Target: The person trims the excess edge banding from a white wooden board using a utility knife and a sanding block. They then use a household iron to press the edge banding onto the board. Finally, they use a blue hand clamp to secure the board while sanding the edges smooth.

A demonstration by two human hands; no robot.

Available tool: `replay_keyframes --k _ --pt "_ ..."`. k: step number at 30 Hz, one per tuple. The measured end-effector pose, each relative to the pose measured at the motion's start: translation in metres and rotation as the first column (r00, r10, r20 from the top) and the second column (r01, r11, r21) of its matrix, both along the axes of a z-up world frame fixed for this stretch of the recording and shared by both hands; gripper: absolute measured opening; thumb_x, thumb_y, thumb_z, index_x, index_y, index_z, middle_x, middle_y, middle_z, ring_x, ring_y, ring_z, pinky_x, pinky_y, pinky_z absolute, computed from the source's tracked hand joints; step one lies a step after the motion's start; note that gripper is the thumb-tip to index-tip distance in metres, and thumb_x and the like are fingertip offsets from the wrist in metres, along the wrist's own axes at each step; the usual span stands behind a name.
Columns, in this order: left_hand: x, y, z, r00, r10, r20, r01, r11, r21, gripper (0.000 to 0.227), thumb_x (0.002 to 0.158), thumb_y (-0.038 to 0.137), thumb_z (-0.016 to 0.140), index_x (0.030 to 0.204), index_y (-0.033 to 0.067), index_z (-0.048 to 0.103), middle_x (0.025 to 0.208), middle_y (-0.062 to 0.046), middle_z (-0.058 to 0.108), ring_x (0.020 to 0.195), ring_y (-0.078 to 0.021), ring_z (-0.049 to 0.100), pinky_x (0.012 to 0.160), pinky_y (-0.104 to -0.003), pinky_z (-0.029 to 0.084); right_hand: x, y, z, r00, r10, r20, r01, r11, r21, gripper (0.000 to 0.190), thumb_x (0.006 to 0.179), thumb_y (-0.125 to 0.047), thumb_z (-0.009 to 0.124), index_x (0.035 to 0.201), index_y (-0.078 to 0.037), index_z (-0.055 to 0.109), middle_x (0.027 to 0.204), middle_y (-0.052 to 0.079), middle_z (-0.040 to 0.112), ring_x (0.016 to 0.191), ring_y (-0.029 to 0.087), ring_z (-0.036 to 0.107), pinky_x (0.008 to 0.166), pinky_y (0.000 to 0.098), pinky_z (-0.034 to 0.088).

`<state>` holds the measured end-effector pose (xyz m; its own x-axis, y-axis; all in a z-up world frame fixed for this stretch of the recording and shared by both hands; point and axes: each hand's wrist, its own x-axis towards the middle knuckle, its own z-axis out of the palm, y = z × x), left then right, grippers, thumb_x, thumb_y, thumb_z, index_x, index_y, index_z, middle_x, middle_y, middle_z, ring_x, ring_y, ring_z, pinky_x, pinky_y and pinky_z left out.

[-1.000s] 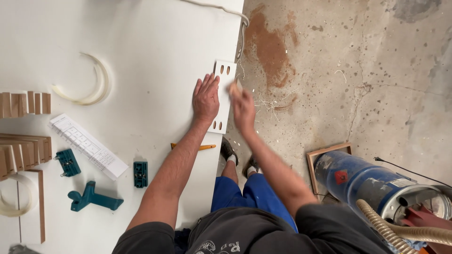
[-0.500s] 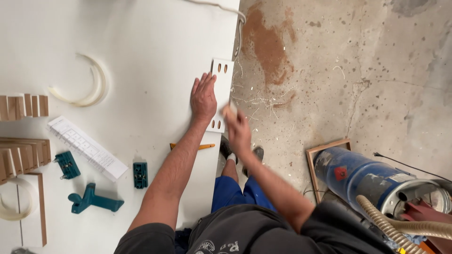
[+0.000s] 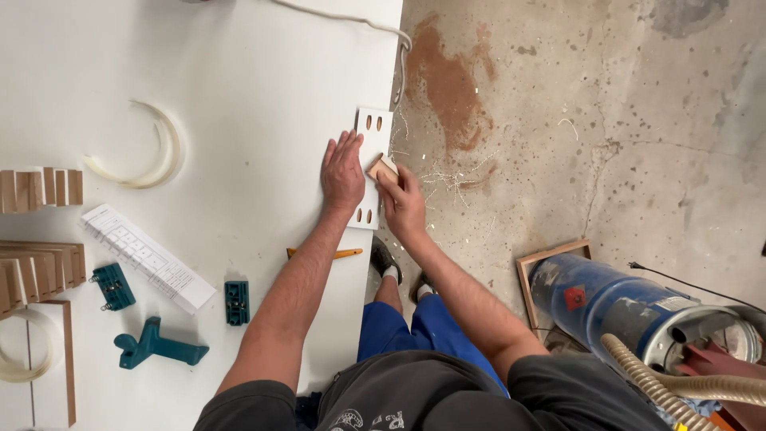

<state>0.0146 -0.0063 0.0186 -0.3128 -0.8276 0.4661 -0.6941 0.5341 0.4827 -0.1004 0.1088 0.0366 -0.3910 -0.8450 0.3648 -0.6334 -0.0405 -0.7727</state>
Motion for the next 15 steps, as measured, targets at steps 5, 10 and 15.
replay_keyframes --k 5,10,15 --pt "-0.002 0.0 -0.001 1.0 0.009 -0.022 -0.009 1.0 0.015 0.028 0.108 0.017 0.051 0.129 0.0154 0.07 0.131 -0.007 0.071 0.128 -0.0206 0.063 0.118 -0.039 0.038 -0.05 -0.093 -0.026 0.995 -0.003 -0.099 -0.005 0.997 -0.075 0.028 0.096 -0.015 0.073 0.123 -0.022 0.076 0.127 0.023 0.061 0.113 0.044 0.066 0.095 0.0475 0.058" --pt "-0.002 0.0 -0.008 1.0 0.014 -0.015 -0.014 0.999 0.033 0.028 0.108 0.017 0.051 0.13 0.0154 0.068 0.13 -0.008 0.071 0.127 -0.0215 0.064 0.118 -0.039 0.038 0.007 0.001 0.049 0.946 0.083 0.313 -0.08 0.997 -0.02 0.026 0.104 -0.024 0.061 0.126 -0.02 0.074 0.129 0.025 0.06 0.115 0.045 0.063 0.095 0.0486 0.055" --pt "0.001 -0.004 -0.013 1.0 0.007 -0.011 -0.007 1.0 0.002 0.028 0.109 0.019 0.05 0.129 0.0168 0.069 0.13 -0.006 0.071 0.127 -0.0204 0.064 0.117 -0.038 0.038 0.012 0.045 -0.012 0.987 0.096 -0.13 -0.096 0.995 0.005 0.027 0.095 -0.013 0.071 0.12 -0.018 0.077 0.122 0.024 0.062 0.11 0.044 0.064 0.09 0.0471 0.055"
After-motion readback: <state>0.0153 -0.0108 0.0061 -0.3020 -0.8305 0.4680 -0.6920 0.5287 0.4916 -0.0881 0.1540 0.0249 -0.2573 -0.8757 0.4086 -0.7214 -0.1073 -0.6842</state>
